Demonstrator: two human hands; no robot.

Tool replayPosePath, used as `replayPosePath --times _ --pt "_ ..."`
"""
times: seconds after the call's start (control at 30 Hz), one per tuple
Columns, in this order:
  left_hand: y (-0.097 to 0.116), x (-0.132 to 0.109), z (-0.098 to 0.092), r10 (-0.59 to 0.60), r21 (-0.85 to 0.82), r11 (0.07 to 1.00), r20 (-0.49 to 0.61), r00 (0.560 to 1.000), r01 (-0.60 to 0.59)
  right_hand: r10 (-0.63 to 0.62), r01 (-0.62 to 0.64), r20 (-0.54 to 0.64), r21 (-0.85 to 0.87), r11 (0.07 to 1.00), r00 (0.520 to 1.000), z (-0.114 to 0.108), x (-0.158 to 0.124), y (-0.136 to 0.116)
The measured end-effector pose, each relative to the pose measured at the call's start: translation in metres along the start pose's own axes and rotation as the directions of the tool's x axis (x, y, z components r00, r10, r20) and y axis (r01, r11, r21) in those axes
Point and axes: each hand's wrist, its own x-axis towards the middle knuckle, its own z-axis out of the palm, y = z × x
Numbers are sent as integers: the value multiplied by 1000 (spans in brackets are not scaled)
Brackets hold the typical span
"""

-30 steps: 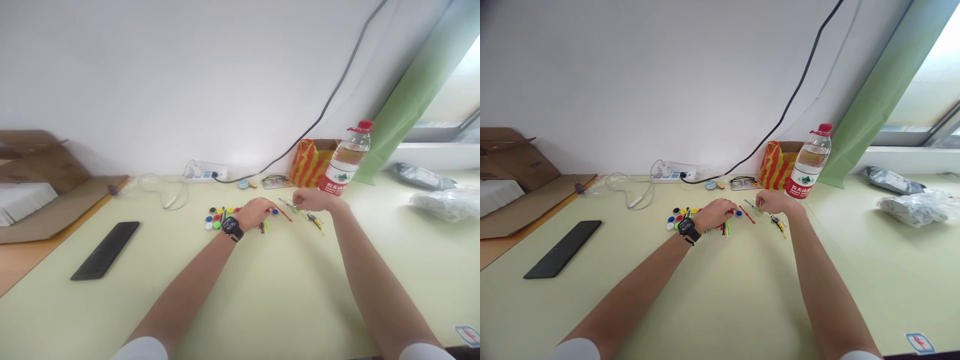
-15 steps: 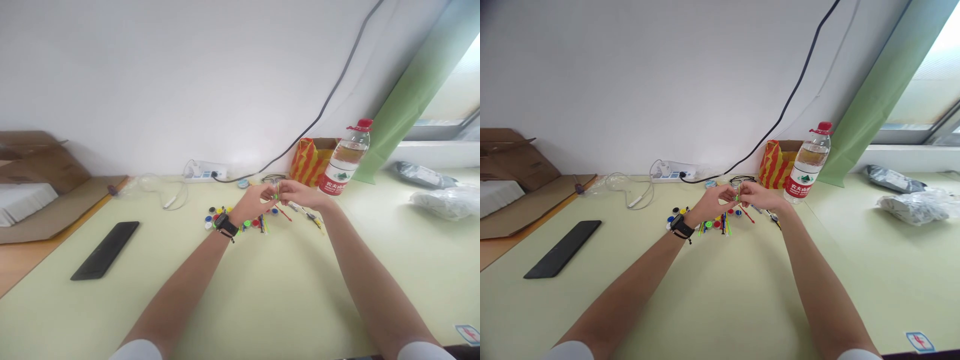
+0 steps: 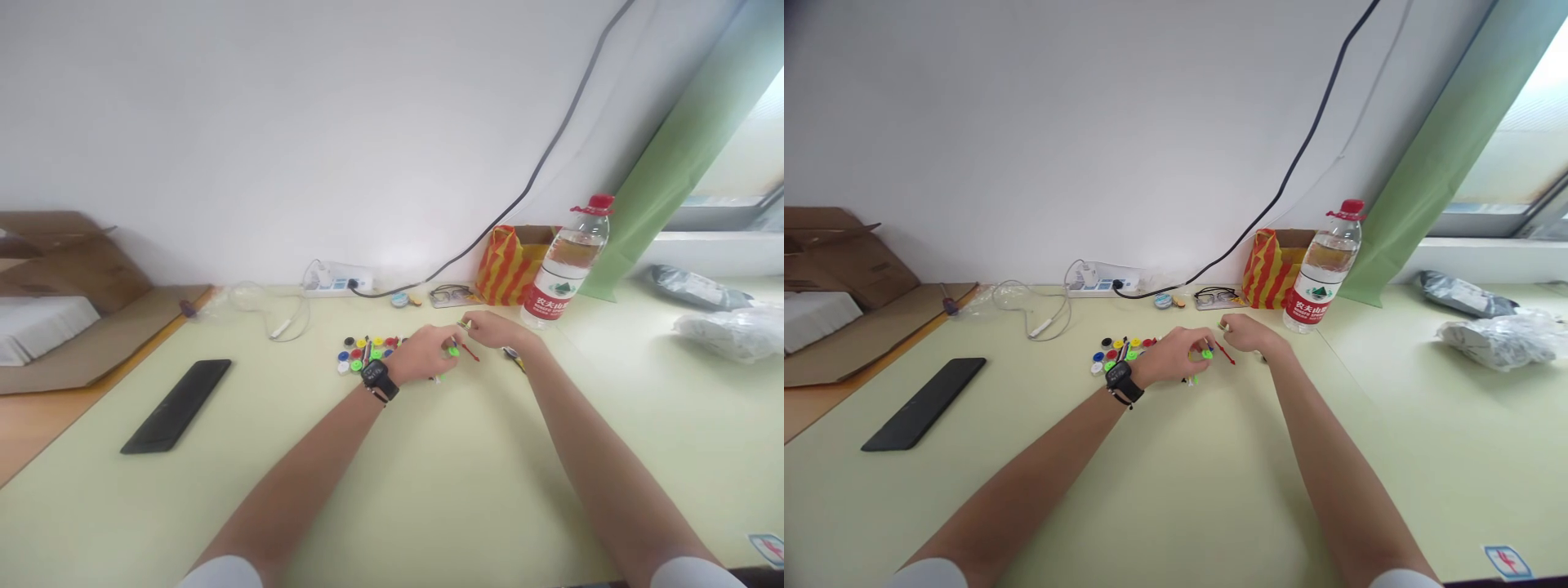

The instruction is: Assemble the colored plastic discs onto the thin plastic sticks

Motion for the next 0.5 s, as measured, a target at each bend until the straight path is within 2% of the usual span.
replayPosePath --times 0.1,0.17,0.27,0.37,0.5 --pt "0 -2 9 -9 101 995 104 995 -2 26 -25 22 -23 999 999 3 3 10" --pt "-2 -2 9 -1 146 989 133 991 -18 36 -36 13 -35 999 999 1 4 14" --pt "-6 -1 1 10 207 978 78 997 -26 78 -80 -35 -70 994 996 -8 5 24" --pt "-11 -1 -6 -34 315 949 17 999 27 142 -151 -80 -115 982 987 -15 5 39" --pt "-16 -3 -7 -62 363 931 34 997 46 186 -194 -70 -140 971 980 -17 3 53"
